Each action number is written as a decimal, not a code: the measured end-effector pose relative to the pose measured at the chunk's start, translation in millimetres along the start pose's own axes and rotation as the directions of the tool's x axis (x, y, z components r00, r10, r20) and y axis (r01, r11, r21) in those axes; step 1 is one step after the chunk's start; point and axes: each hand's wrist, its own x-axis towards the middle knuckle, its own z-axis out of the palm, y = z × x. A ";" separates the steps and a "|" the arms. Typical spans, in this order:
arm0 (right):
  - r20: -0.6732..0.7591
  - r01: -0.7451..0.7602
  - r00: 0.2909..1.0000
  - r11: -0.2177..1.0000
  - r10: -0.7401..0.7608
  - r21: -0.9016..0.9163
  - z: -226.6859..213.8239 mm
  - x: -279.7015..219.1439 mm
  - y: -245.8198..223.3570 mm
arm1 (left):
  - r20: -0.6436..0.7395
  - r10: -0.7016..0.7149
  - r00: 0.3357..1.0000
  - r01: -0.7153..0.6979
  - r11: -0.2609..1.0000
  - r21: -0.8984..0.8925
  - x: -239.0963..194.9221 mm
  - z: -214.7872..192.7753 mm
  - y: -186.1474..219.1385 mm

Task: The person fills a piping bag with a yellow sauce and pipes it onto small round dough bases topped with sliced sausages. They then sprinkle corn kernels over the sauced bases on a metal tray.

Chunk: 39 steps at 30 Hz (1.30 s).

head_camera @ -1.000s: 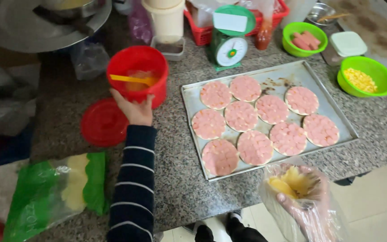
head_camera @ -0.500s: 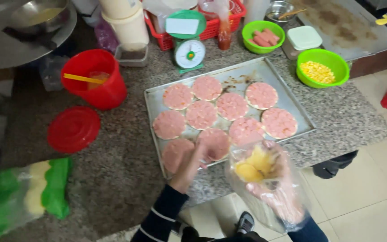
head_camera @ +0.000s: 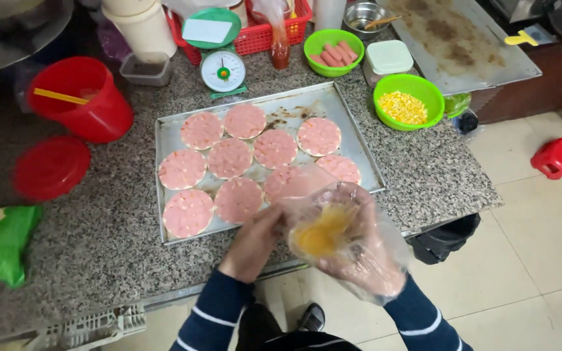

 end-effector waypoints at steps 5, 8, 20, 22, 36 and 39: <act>0.016 -0.059 0.997 0.929 0.070 -0.364 -57.3 27.1 6.2 | -0.225 -0.168 0.960 0.184 0.982 0.052 -8.8 43.6 67.4; 0.032 -0.072 0.995 0.920 0.092 -0.386 -53.2 37.8 5.5 | -0.237 -0.167 0.957 0.159 0.986 -0.054 15.0 37.8 73.1; -0.438 -0.643 0.660 0.761 0.610 0.089 -13.4 136.1 -44.5 | 0.031 0.486 0.874 -0.451 0.784 0.426 80.1 58.0 87.2; -0.396 -0.584 0.742 0.812 0.542 0.017 -27.7 139.6 -32.7 | 0.064 0.531 0.845 -0.506 0.755 0.417 101.8 66.8 96.0; -0.363 -0.610 0.792 0.631 0.490 -0.480 -64.1 205.2 11.7 | 0.251 0.772 0.584 -0.741 0.382 0.552 136.6 101.9 118.4; -0.232 -0.403 0.908 0.574 0.350 -0.713 -106.2 207.9 85.7 | 0.244 0.588 0.771 -0.631 0.656 0.413 156.5 89.7 78.8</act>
